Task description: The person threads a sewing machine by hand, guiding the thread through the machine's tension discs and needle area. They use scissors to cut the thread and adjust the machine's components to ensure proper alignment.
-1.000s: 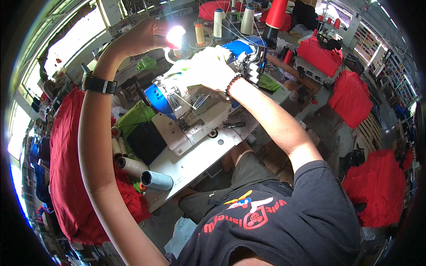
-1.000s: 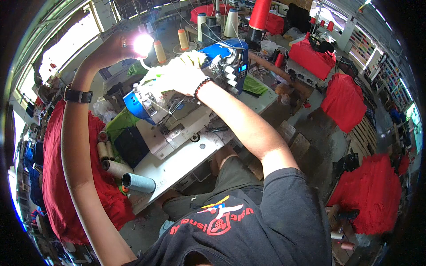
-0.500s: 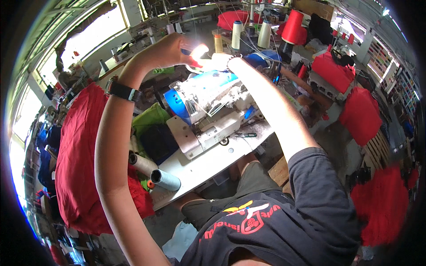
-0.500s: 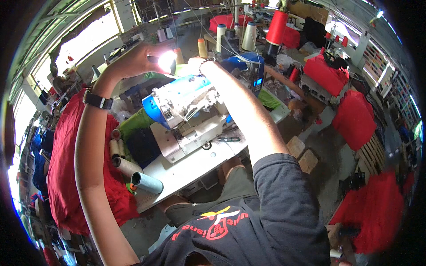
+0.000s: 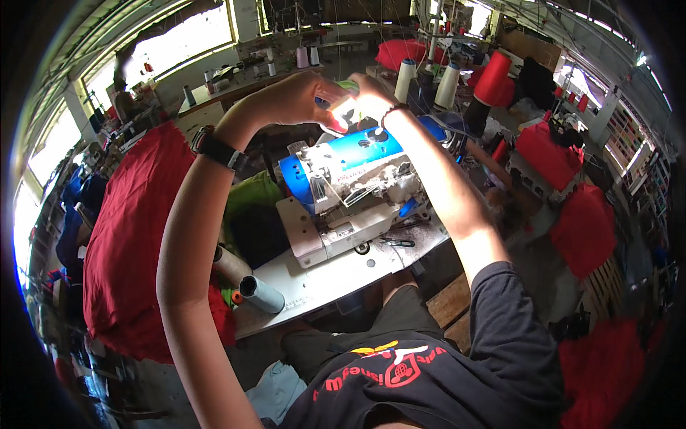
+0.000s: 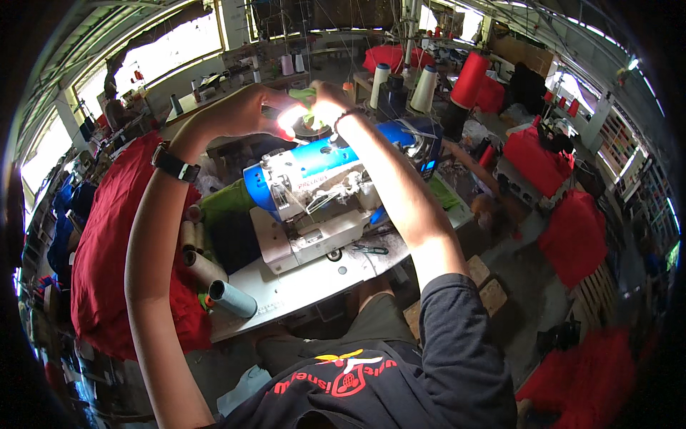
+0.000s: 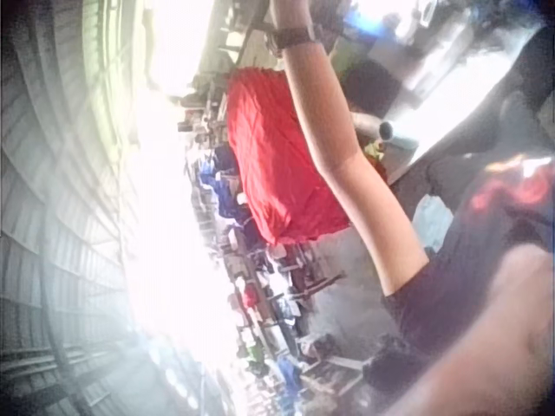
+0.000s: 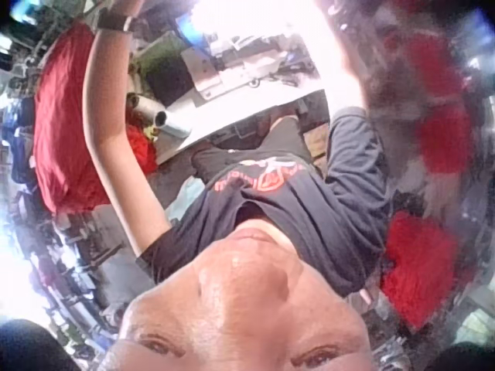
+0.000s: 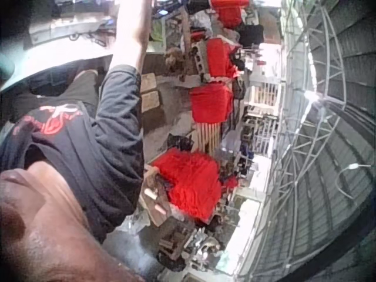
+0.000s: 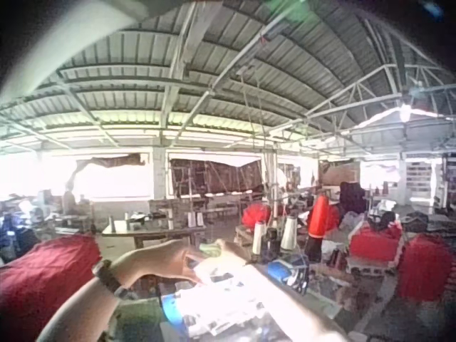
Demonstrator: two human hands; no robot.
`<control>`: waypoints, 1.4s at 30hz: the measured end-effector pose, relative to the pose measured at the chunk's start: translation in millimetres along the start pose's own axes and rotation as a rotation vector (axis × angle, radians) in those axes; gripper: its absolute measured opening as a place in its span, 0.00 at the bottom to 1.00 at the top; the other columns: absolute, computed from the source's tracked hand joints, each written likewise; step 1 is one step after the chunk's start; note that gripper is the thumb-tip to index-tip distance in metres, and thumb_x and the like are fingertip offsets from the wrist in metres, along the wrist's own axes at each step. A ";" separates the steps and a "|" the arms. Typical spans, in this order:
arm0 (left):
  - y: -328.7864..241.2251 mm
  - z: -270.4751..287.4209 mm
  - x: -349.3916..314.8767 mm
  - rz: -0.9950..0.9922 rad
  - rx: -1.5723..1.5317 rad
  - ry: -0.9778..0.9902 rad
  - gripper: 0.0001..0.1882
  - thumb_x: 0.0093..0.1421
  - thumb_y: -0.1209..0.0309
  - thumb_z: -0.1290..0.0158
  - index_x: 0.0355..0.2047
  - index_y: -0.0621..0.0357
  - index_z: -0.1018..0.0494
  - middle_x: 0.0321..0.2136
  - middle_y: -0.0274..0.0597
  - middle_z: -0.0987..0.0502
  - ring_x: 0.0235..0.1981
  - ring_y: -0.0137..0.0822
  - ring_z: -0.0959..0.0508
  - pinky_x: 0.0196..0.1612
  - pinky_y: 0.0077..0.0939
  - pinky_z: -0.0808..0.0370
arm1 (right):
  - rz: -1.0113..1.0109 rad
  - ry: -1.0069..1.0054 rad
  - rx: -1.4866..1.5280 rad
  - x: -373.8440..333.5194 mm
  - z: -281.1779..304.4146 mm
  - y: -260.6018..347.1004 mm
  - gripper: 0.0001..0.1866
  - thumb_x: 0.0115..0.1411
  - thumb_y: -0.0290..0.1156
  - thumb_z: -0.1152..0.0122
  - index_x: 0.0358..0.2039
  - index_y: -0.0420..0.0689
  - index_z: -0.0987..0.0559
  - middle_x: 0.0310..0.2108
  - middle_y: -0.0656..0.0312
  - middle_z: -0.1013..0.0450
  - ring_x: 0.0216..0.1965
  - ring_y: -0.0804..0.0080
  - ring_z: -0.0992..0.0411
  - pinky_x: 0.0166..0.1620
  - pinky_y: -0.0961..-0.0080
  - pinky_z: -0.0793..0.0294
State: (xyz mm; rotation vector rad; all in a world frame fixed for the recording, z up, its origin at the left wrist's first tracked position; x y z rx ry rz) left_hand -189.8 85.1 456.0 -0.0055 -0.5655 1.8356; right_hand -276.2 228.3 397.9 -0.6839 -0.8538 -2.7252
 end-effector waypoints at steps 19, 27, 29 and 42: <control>-11.5 -2.0 1.9 0.059 -0.050 -0.023 0.30 0.49 0.62 0.34 0.51 0.59 0.27 0.50 0.42 0.24 0.51 0.31 0.26 0.57 0.26 0.34 | 0.766 0.123 0.067 -117.2 -36.7 55.0 0.16 0.53 0.30 0.47 0.43 0.53 0.19 0.44 0.62 0.25 0.47 0.63 0.31 0.50 0.63 0.35; -11.0 -2.0 0.8 0.080 0.017 -0.011 0.30 0.48 0.60 0.34 0.50 0.60 0.26 0.51 0.42 0.25 0.52 0.33 0.26 0.59 0.28 0.35 | 0.891 0.172 0.111 -119.4 -18.3 41.4 0.18 0.47 0.21 0.44 0.40 0.52 0.20 0.42 0.62 0.24 0.43 0.58 0.30 0.49 0.64 0.34; -15.4 -1.8 2.1 0.072 0.051 -0.003 0.30 0.48 0.60 0.34 0.50 0.60 0.26 0.51 0.42 0.25 0.52 0.33 0.26 0.59 0.28 0.35 | 0.917 0.169 0.080 -124.6 -1.7 39.2 0.18 0.47 0.20 0.43 0.39 0.52 0.20 0.39 0.63 0.25 0.43 0.59 0.30 0.49 0.64 0.35; -14.3 -2.6 0.4 0.079 0.045 -0.047 0.30 0.48 0.61 0.33 0.51 0.57 0.26 0.50 0.40 0.24 0.52 0.33 0.26 0.60 0.31 0.35 | 1.037 0.198 -0.143 -153.1 -26.5 54.1 0.16 0.59 0.28 0.51 0.47 0.41 0.28 0.55 0.50 0.34 0.55 0.50 0.37 0.61 0.53 0.44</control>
Point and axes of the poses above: each hand's wrist, its own x-axis towards the middle knuckle, its own z-axis out of the back of the hand, y = z × x, the point moved 7 cm from there along x, towards the middle knuckle
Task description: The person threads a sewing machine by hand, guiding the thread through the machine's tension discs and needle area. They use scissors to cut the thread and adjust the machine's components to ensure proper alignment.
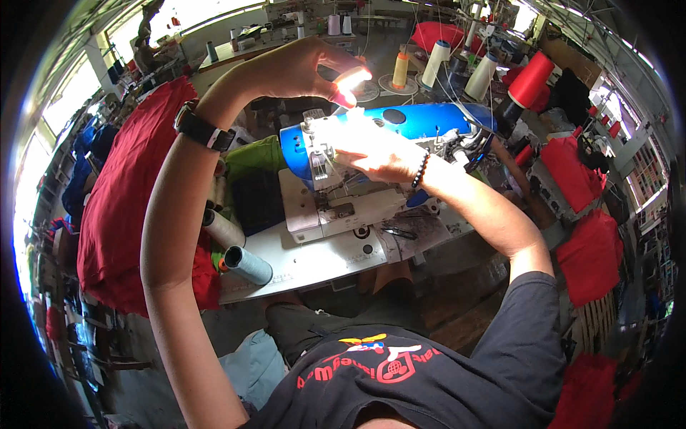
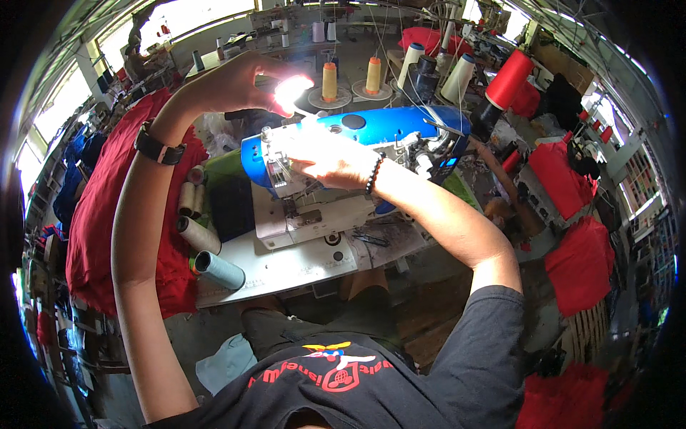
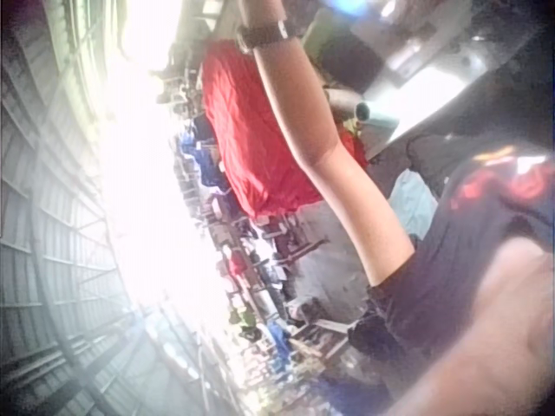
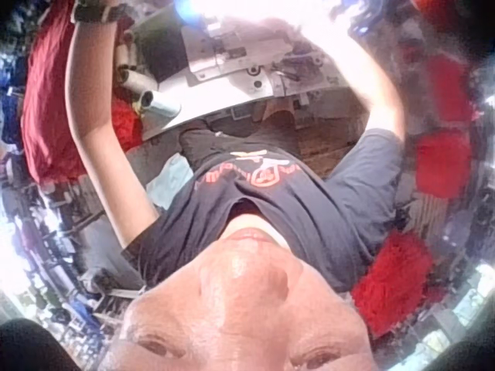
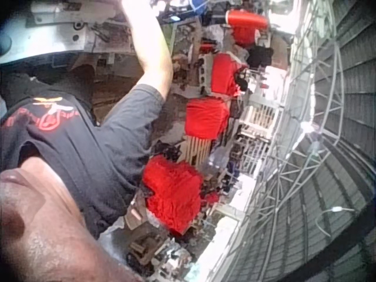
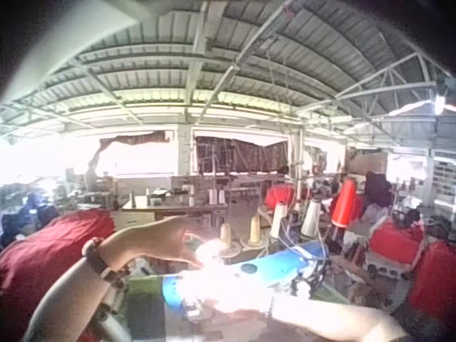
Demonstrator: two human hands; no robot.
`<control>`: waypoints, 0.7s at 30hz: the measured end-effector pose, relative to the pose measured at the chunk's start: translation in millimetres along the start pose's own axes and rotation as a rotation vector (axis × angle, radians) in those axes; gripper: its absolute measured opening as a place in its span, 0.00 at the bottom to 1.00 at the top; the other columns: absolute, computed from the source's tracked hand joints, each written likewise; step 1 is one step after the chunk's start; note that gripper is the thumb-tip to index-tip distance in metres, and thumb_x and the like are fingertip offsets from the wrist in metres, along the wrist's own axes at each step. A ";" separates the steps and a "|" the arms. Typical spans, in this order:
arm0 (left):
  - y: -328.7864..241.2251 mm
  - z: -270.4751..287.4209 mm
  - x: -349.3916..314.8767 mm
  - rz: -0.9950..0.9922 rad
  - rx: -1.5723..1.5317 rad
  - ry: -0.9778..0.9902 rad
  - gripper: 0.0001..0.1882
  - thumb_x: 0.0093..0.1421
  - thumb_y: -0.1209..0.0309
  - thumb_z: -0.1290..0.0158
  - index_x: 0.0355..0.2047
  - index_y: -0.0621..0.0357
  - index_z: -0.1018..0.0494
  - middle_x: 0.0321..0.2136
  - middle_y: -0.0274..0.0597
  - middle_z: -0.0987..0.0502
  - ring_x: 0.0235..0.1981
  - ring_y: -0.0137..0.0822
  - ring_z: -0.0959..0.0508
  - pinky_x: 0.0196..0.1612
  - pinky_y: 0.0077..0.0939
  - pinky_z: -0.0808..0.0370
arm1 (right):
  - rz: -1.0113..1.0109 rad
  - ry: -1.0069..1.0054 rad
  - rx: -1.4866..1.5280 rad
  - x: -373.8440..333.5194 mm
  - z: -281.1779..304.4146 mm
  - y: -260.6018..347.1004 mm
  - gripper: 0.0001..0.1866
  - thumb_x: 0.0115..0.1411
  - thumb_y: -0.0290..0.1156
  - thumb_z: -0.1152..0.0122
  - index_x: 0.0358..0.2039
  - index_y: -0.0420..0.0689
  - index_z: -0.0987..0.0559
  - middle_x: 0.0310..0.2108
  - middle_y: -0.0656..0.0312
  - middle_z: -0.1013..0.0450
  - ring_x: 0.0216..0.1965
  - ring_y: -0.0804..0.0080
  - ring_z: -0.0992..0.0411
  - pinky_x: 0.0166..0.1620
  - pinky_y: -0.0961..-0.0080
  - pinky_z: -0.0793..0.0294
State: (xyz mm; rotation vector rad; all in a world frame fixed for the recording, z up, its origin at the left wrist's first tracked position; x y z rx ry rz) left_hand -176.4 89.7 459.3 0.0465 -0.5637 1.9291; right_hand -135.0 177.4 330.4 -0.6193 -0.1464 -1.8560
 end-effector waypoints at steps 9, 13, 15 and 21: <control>0.3 -0.5 1.1 0.025 -0.005 0.004 0.29 0.47 0.62 0.33 0.50 0.56 0.26 0.50 0.40 0.24 0.53 0.34 0.27 0.60 0.32 0.36 | 0.077 0.229 0.063 -3.7 -18.1 0.2 0.20 0.56 0.27 0.55 0.50 0.41 0.29 0.59 0.44 0.40 0.62 0.51 0.44 0.65 0.55 0.47; -3.5 -2.3 1.5 -0.021 0.022 0.000 0.29 0.47 0.62 0.33 0.50 0.56 0.26 0.49 0.40 0.24 0.52 0.33 0.26 0.59 0.31 0.34 | 0.205 0.261 -0.216 -7.1 -3.5 11.5 0.20 0.57 0.27 0.53 0.51 0.37 0.31 0.52 0.51 0.33 0.56 0.57 0.35 0.60 0.60 0.36; -0.9 -2.3 0.4 -0.007 0.007 0.010 0.30 0.47 0.62 0.33 0.50 0.56 0.26 0.48 0.39 0.23 0.50 0.32 0.25 0.58 0.30 0.33 | 0.102 0.280 -0.114 -6.9 2.0 4.1 0.21 0.58 0.28 0.52 0.52 0.38 0.31 0.51 0.52 0.32 0.56 0.57 0.34 0.60 0.60 0.36; -5.8 -0.3 -0.2 0.053 0.041 0.028 0.30 0.47 0.61 0.33 0.51 0.55 0.26 0.47 0.38 0.22 0.48 0.32 0.24 0.57 0.30 0.32 | 0.107 0.342 -0.183 -16.7 13.7 -15.4 0.24 0.59 0.29 0.52 0.57 0.45 0.34 0.49 0.50 0.32 0.47 0.51 0.33 0.53 0.59 0.35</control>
Point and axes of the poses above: each hand's wrist, its own x-axis towards the middle knuckle, its own z-axis out of the back of the hand, y = z × x, the point moved 7 cm from there along x, towards the middle knuckle
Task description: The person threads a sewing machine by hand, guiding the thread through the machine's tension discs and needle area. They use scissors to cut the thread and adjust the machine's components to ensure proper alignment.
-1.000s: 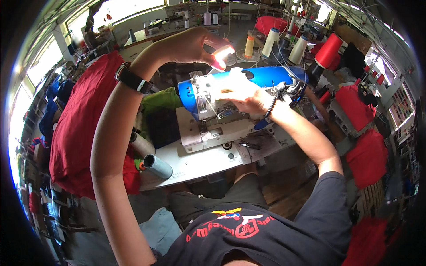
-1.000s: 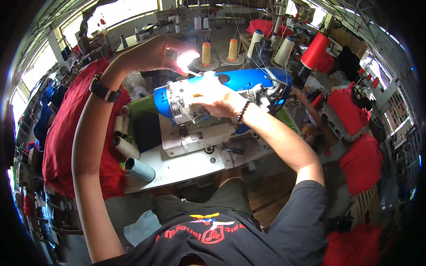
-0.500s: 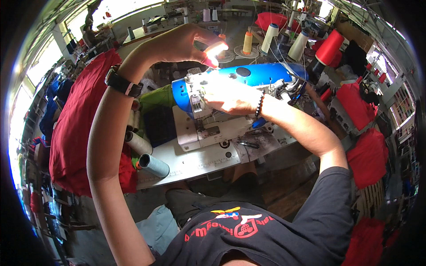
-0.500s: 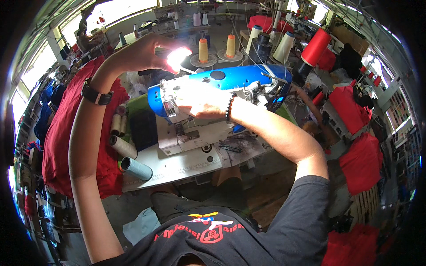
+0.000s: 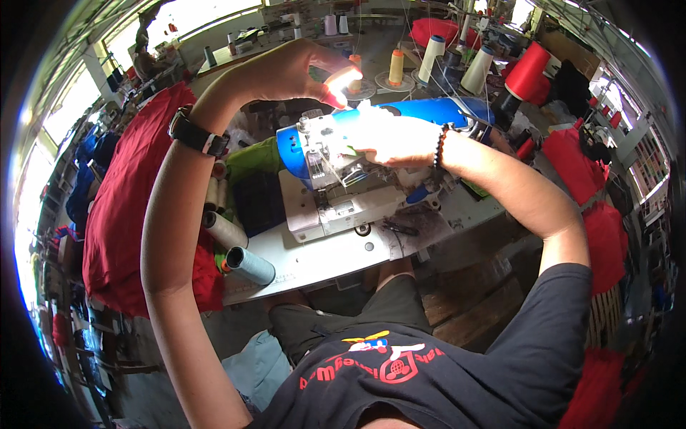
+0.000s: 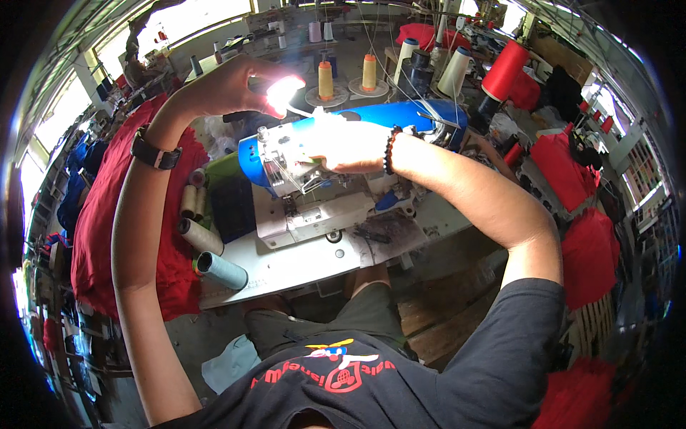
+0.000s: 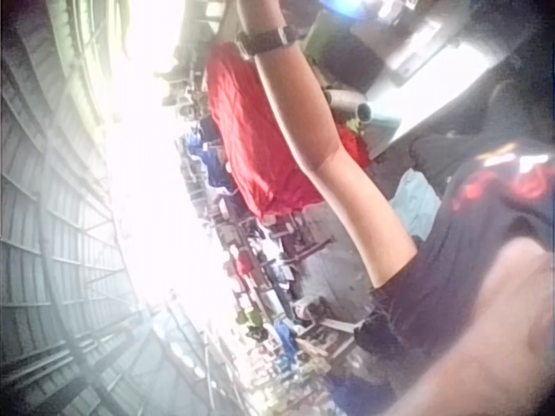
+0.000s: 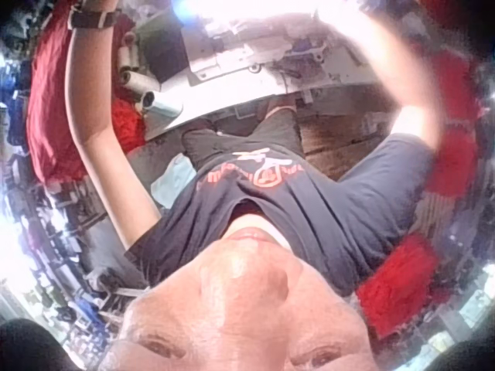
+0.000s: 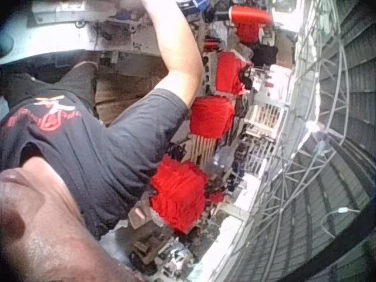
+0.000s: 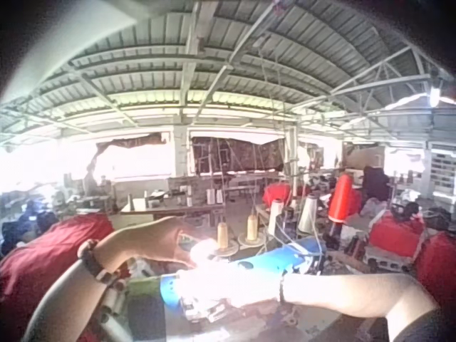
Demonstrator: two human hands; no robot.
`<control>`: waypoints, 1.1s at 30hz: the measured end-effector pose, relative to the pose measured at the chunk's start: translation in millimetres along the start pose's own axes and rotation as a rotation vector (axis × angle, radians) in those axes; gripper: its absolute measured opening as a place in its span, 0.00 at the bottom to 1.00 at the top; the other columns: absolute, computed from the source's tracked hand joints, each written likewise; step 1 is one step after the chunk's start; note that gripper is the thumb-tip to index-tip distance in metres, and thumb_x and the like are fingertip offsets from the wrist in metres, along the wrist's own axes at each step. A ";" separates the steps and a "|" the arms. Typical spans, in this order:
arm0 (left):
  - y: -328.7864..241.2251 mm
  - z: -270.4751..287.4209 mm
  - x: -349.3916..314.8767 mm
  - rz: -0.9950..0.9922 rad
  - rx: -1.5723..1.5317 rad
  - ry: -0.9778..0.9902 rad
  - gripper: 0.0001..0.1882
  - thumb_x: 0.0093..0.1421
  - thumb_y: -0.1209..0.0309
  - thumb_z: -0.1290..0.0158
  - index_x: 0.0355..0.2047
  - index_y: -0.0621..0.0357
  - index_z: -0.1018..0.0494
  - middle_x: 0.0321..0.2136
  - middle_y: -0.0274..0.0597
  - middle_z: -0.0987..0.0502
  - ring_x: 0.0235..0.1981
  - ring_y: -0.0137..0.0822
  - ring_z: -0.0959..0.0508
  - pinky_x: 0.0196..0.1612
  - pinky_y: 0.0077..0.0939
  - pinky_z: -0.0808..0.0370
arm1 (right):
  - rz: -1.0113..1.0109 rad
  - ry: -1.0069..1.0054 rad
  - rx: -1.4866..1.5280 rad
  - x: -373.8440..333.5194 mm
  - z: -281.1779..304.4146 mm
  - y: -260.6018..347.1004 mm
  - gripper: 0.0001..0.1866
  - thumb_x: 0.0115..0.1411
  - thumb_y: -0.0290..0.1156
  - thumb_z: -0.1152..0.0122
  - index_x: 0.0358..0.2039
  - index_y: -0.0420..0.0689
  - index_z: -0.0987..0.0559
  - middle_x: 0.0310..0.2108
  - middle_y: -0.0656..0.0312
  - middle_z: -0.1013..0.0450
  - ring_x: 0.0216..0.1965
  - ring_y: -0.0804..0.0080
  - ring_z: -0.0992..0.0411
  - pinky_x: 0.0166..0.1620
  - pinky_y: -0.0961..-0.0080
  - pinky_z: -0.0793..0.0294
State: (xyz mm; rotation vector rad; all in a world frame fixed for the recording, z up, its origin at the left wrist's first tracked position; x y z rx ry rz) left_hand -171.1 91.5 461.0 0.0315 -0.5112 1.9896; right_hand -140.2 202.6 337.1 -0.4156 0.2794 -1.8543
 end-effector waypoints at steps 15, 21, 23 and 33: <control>3.5 -7.3 -1.7 -0.062 0.039 -0.003 0.31 0.45 0.65 0.31 0.51 0.55 0.26 0.48 0.41 0.23 0.47 0.30 0.24 0.54 0.27 0.31 | -0.265 0.222 -0.143 -12.5 33.6 -31.1 0.12 0.56 0.29 0.50 0.40 0.42 0.25 0.42 0.57 0.29 0.51 0.58 0.32 0.67 0.56 0.52; -19.3 -25.7 5.0 0.000 0.065 0.048 0.31 0.44 0.69 0.31 0.51 0.54 0.26 0.46 0.40 0.22 0.45 0.31 0.23 0.51 0.25 0.29 | -0.170 -0.212 -0.484 -32.8 105.4 0.1 0.04 0.46 0.26 0.40 0.20 0.41 0.20 0.41 0.61 0.31 0.48 0.65 0.31 0.53 0.73 0.28; -14.1 -37.1 2.4 0.038 0.110 0.084 0.31 0.44 0.70 0.32 0.51 0.54 0.27 0.45 0.40 0.22 0.44 0.32 0.23 0.50 0.24 0.29 | -0.262 -0.182 -0.469 -40.1 119.4 16.9 0.03 0.47 0.26 0.40 0.21 0.41 0.20 0.42 0.61 0.31 0.47 0.65 0.31 0.52 0.72 0.29; -71.4 -105.4 -6.2 -0.166 0.600 0.041 0.21 0.48 0.72 0.39 0.45 0.51 0.25 0.42 0.37 0.22 0.49 0.32 0.26 0.66 0.45 0.47 | -0.821 -0.299 0.059 -178.9 96.8 89.2 0.07 0.48 0.19 0.40 0.29 0.41 0.21 0.36 0.58 0.34 0.41 0.63 0.32 0.46 0.67 0.30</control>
Point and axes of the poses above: each hand's wrist, its own x-axis towards the middle knuckle, its own z-axis out of the back of the hand, y = z × x, the point moved 7 cm from there along x, towards the middle knuckle
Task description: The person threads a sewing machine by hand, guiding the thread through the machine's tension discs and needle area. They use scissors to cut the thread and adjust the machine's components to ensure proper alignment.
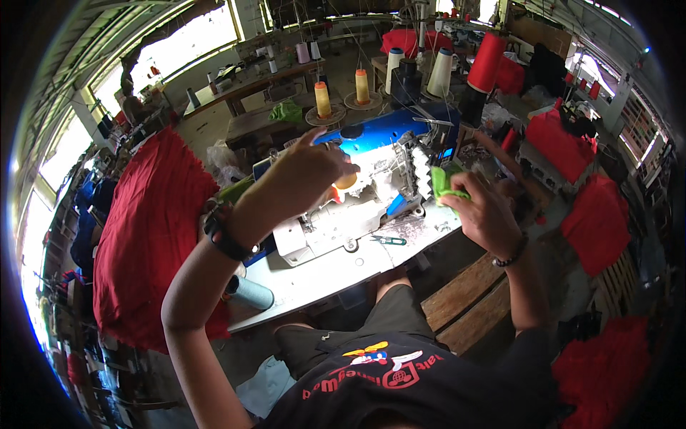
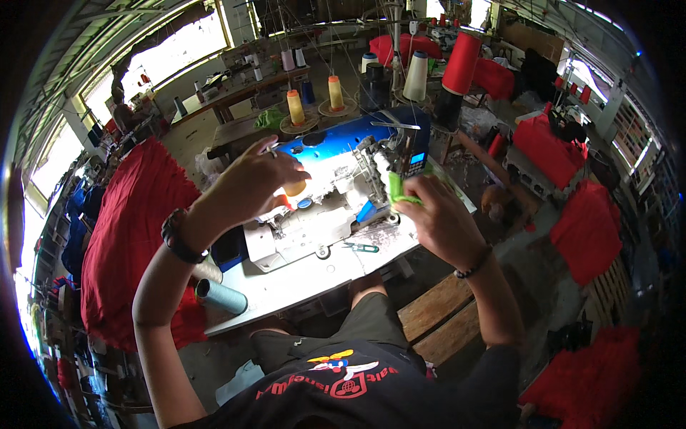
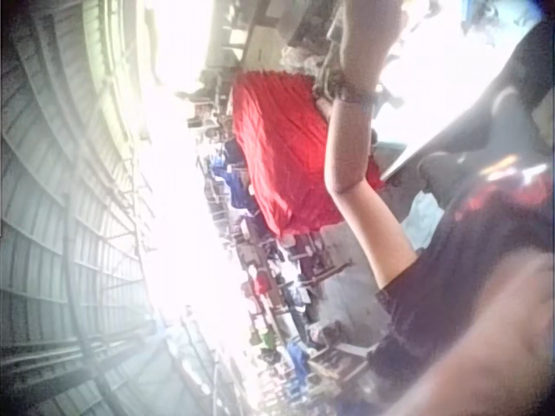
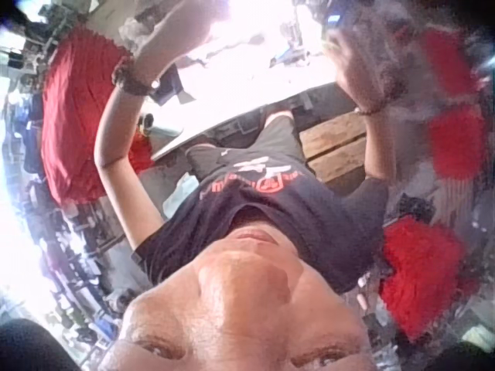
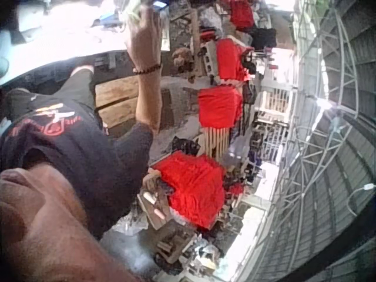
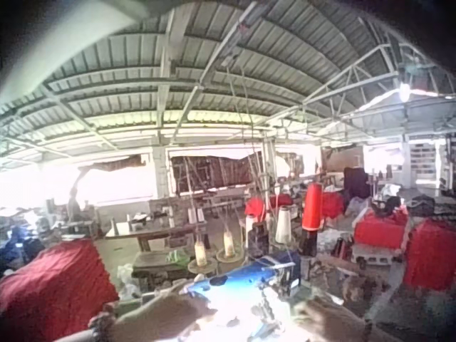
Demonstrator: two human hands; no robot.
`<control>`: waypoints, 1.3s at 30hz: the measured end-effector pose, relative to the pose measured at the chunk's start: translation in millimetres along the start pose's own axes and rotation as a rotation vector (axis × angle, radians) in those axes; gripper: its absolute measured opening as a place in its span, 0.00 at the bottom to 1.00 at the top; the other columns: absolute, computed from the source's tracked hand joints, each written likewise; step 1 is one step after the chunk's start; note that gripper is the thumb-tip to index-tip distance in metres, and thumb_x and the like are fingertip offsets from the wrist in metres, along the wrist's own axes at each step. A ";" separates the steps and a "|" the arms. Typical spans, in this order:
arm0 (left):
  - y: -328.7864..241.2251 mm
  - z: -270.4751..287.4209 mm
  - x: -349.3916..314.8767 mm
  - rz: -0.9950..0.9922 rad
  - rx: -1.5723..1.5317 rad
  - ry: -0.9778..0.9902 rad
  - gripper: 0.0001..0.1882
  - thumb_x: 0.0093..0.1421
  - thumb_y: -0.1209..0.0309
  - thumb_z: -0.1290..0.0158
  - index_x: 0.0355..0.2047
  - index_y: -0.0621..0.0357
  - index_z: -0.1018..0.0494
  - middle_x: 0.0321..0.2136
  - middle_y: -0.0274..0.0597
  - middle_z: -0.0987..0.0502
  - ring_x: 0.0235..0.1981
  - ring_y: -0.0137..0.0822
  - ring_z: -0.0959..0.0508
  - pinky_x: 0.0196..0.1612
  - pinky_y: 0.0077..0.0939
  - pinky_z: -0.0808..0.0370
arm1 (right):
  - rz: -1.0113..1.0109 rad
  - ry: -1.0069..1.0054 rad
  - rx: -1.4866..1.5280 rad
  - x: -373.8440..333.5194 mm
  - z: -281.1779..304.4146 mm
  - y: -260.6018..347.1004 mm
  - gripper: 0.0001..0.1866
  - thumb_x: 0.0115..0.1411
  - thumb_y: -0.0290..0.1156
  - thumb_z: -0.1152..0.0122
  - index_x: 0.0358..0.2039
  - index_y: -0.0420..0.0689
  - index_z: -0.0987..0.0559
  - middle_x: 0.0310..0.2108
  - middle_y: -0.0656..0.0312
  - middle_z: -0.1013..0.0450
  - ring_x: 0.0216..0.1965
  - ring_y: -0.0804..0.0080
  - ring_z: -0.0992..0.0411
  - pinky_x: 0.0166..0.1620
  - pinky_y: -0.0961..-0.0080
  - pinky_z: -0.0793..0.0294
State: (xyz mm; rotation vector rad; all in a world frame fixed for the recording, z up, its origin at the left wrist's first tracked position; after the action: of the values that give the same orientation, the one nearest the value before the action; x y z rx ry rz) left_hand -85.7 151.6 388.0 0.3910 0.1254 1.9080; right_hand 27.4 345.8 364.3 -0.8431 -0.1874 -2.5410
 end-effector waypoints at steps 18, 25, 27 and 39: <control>-31.9 8.8 -18.1 0.231 0.013 0.054 0.43 0.42 0.59 0.34 0.60 0.45 0.37 0.61 0.44 0.39 0.62 0.37 0.39 0.67 0.55 0.55 | -1.155 -0.815 1.227 -194.4 -143.9 -331.6 0.15 0.58 0.26 0.39 0.47 0.37 0.23 0.43 0.61 0.25 0.43 0.77 0.28 0.46 0.78 0.30; -56.4 29.1 -82.9 0.428 -0.122 -0.176 0.43 0.42 0.51 0.35 0.57 0.53 0.34 0.59 0.48 0.35 0.57 0.48 0.32 0.63 0.56 0.45 | -1.016 -0.705 0.794 -128.3 -121.0 -305.9 0.19 0.56 0.30 0.35 0.48 0.37 0.23 0.45 0.60 0.25 0.44 0.75 0.29 0.49 0.78 0.32; -74.7 6.8 -103.2 0.545 -0.332 -0.203 0.38 0.43 0.55 0.33 0.53 0.56 0.30 0.54 0.48 0.29 0.54 0.49 0.28 0.62 0.53 0.41 | -0.996 -0.672 0.843 -116.6 -135.5 -322.4 0.19 0.56 0.31 0.34 0.47 0.37 0.23 0.44 0.60 0.25 0.43 0.75 0.28 0.47 0.77 0.31; -177.9 -232.9 -230.6 1.017 -0.693 0.190 0.25 0.52 0.62 0.38 0.50 0.53 0.27 0.49 0.43 0.25 0.52 0.41 0.26 0.59 0.47 0.38 | -0.891 -0.907 0.354 -94.6 -145.5 -345.7 0.18 0.60 0.39 0.43 0.45 0.39 0.23 0.43 0.51 0.24 0.45 0.60 0.27 0.48 0.68 0.32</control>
State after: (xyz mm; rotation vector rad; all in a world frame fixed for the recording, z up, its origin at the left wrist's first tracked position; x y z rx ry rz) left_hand 69.2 26.7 72.7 -0.2745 -0.7269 2.7977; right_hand -142.1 650.0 195.8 -2.0125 -1.5233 -2.4317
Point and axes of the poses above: each hand's wrist, its own x-axis towards the middle knuckle, its own z-axis out of the back of the hand, y = z × x, the point moved 7 cm from there along x, towards the middle knuckle
